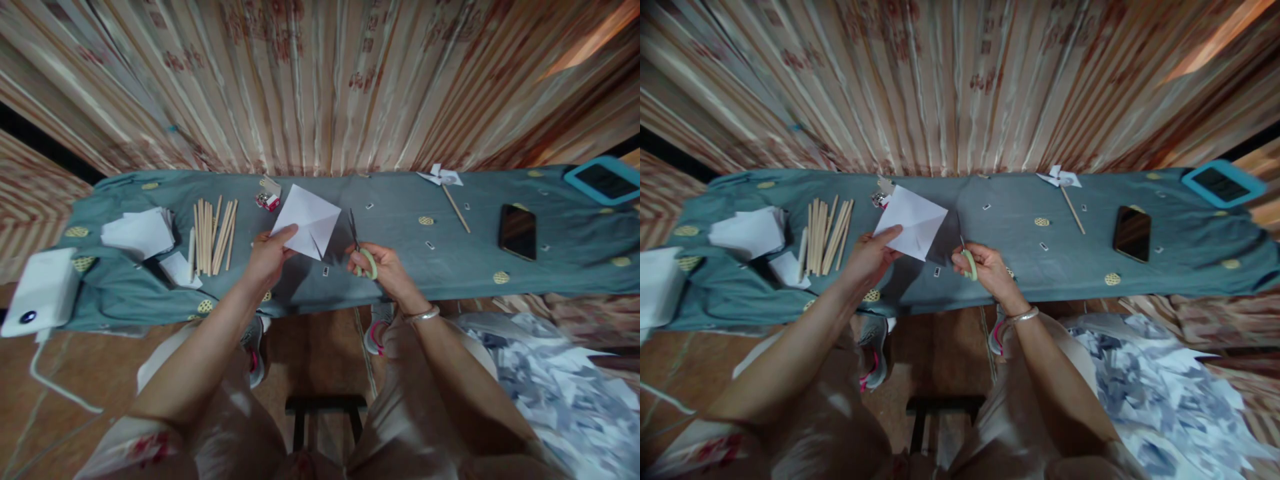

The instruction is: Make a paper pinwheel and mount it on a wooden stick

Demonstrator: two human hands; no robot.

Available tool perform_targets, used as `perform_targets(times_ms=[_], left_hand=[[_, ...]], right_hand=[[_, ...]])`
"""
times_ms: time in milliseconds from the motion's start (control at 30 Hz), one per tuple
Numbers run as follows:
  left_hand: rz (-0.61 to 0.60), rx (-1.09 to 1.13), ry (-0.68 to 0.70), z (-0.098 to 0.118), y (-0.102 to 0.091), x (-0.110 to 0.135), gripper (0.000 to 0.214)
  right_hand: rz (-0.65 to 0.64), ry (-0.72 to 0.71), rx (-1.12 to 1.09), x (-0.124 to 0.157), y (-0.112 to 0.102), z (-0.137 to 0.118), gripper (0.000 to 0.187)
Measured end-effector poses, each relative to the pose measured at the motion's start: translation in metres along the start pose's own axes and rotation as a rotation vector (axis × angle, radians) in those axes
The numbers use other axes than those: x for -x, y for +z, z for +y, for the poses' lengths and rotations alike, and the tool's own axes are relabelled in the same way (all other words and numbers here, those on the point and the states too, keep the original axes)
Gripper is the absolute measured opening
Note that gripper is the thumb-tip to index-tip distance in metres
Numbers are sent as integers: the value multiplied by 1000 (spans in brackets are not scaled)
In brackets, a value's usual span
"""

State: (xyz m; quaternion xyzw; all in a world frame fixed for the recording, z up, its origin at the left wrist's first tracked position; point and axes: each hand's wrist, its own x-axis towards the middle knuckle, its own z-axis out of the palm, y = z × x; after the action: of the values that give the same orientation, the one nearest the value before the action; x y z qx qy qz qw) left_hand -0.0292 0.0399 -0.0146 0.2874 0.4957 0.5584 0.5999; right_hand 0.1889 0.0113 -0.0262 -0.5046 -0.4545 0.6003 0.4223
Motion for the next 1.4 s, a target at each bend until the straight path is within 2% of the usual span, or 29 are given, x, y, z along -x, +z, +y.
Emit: perform_targets(times_ms=[167, 300, 433, 600, 800, 933, 1033, 1200, 1300, 1400], left_hand=[[-86, -91, -65, -6, 5, 5, 27], [-154, -133, -116, -12, 8, 9, 23], [-225, -206, -138, -18, 8, 11, 22], [-291, -307, -141, -23, 6, 13, 25], [-301, -282, -130, -24, 7, 12, 33], [-298, -77, -176, -26, 12, 15, 50], [-346, 43, -168, -29, 16, 20, 54], [-388, -65, -157, -38, 21, 27, 57], [-348, -137, -142, -44, 25, 28, 50], [-265, -93, -128, -47, 30, 30, 45]], right_hand=[[170, -66, -30, -10, -8, 0, 55], [212, -111, -37, -15, -15, 1, 53], [177, -139, -10, -15, -18, -2, 51], [49, -54, -82, -13, -12, -5, 52], [55, 23, -136, -13, -7, -4, 57], [154, -43, -134, -16, -7, 0, 53], [251, -99, -135, -20, -4, 4, 52], [352, -163, -164, -22, 3, 6, 51], [352, -180, -145, -23, 7, 9, 50], [321, -154, -162, -23, 11, 12, 52]])
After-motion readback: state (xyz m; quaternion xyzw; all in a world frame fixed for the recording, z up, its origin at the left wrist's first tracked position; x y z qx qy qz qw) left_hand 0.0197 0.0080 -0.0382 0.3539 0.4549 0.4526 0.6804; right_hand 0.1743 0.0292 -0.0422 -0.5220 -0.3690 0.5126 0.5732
